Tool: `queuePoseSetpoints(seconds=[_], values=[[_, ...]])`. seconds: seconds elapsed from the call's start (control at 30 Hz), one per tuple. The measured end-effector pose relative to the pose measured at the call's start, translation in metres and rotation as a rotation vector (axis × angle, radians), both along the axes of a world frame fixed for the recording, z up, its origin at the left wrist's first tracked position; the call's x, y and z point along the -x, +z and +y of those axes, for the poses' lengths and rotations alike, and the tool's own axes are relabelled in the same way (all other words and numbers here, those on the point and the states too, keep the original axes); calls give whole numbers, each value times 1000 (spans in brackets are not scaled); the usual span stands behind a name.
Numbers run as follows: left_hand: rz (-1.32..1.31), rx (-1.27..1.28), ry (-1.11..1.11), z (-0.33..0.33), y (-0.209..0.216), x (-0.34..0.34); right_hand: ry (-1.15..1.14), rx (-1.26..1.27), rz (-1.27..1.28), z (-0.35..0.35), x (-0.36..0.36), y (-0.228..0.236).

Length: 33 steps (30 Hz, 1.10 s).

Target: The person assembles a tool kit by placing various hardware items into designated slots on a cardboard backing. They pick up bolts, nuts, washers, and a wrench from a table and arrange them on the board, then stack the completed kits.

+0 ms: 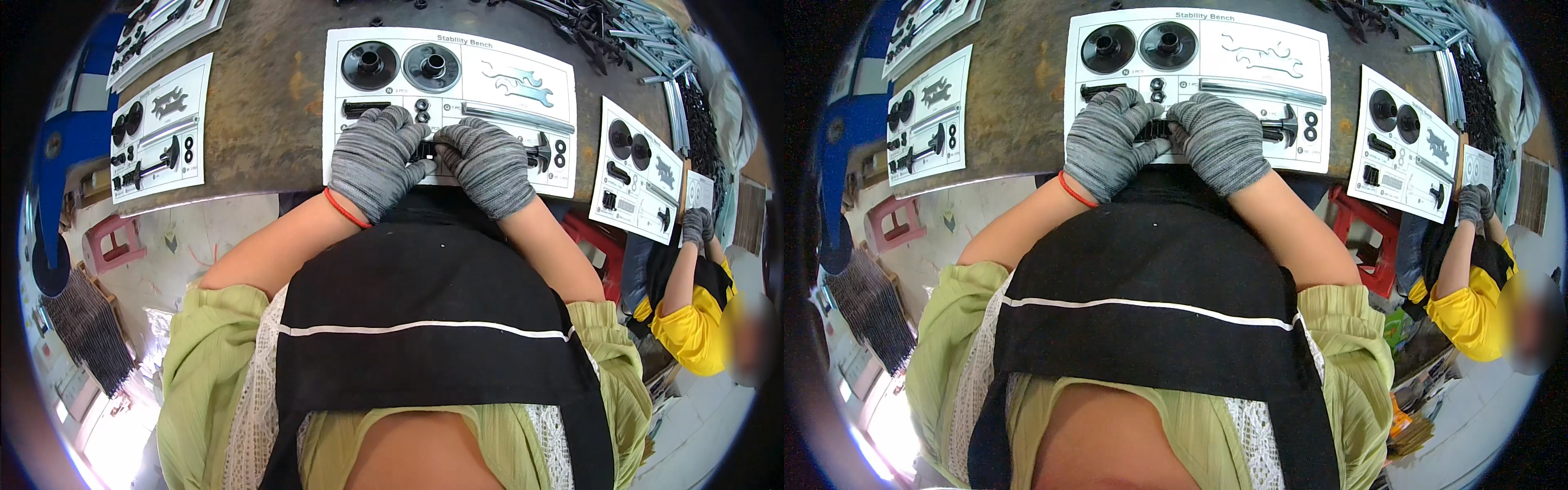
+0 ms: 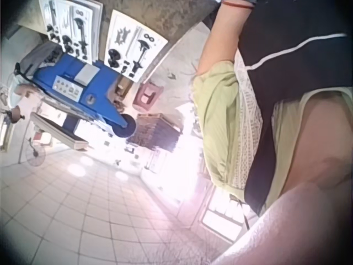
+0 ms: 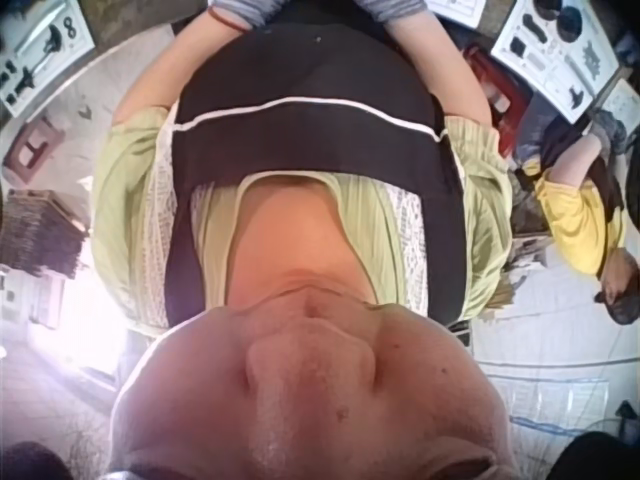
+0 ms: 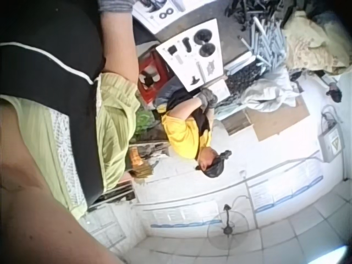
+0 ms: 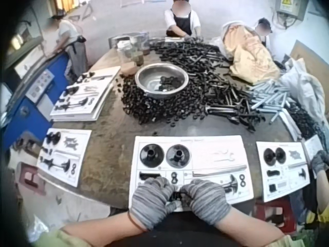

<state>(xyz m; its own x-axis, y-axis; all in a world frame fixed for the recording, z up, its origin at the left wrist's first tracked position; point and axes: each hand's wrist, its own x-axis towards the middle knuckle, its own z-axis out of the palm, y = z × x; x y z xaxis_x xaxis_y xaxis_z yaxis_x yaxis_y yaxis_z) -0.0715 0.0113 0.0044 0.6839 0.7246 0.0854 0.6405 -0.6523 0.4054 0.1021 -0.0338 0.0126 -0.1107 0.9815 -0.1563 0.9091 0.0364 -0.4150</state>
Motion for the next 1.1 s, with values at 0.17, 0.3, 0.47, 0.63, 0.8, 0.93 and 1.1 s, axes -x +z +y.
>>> queuePoseSetpoints(seconds=[0.17,0.3,0.47,0.63,0.8,0.93,1.1], values=[[-53,17,33,0,10,11,-30,-195,132,0,-14,-3],[-173,124,25,-16,18,33,-200,-355,50,17,-76,-10],[-290,265,-124,-29,14,35,-335,-281,-318,56,-169,-46],[-157,940,-58,-42,13,16,-398,-95,-308,74,-180,-49],[-154,1395,-107,-58,-10,-20,-423,-178,-293,48,-165,-31],[-131,1881,86,-75,-30,-50,-445,-301,-353,11,-157,-43],[-512,2233,225,-93,-29,-49,-554,-210,-338,-38,-135,-30]])
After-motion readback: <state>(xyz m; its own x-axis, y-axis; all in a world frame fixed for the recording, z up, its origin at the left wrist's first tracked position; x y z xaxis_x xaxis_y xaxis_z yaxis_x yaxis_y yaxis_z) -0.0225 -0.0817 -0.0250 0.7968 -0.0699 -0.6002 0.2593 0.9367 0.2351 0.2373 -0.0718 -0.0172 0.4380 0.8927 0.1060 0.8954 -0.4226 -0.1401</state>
